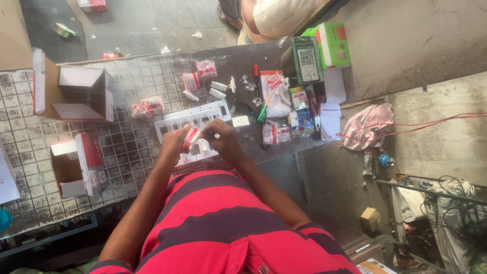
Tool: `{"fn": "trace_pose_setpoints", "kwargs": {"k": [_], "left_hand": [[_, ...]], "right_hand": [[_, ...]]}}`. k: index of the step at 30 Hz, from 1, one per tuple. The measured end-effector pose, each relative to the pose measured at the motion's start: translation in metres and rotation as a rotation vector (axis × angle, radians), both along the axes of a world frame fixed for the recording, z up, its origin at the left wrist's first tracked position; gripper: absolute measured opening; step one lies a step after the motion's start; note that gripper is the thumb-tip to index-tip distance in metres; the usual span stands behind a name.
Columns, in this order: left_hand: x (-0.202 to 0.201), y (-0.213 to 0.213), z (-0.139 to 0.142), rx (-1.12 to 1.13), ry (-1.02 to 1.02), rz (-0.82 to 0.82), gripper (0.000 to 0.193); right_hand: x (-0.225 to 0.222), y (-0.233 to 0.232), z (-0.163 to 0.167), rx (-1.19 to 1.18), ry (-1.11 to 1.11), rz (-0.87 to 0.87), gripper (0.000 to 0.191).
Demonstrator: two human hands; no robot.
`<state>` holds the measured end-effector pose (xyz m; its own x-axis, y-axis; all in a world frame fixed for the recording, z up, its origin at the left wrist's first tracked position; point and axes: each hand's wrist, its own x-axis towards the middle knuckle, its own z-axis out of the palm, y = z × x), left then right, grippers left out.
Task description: The person assembles a white plastic electrical socket panel by inserting multiple small socket modules into the panel's slots. They handle the modules one at a time, aligning and pressing them into place, then inspect the assembled panel.
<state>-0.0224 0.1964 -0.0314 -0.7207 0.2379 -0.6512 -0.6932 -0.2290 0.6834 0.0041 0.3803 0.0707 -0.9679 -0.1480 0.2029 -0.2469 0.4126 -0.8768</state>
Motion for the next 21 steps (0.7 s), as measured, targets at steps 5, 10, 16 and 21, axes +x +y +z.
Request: {"fn": "trace_pose_setpoints", "kwargs": {"k": [5, 10, 16, 21], "left_hand": [[0.008, -0.002, 0.031, -0.297, 0.244, -0.167, 0.039], [0.012, 0.008, 0.072, -0.236, 0.408, -0.173, 0.046], [0.01, 0.014, 0.081, -0.259, 0.531, -0.05, 0.036], [0.003, -0.002, 0.086, -0.001, 0.393, 0.177, 0.037]], "right_hand": [[-0.003, -0.001, -0.011, -0.004, -0.239, -0.019, 0.017], [-0.004, 0.009, -0.02, -0.274, -0.454, -0.223, 0.009], [-0.004, 0.005, -0.005, -0.156, 0.051, -0.164, 0.021], [-0.003, 0.005, 0.013, -0.238, 0.098, -0.064, 0.018]]}}
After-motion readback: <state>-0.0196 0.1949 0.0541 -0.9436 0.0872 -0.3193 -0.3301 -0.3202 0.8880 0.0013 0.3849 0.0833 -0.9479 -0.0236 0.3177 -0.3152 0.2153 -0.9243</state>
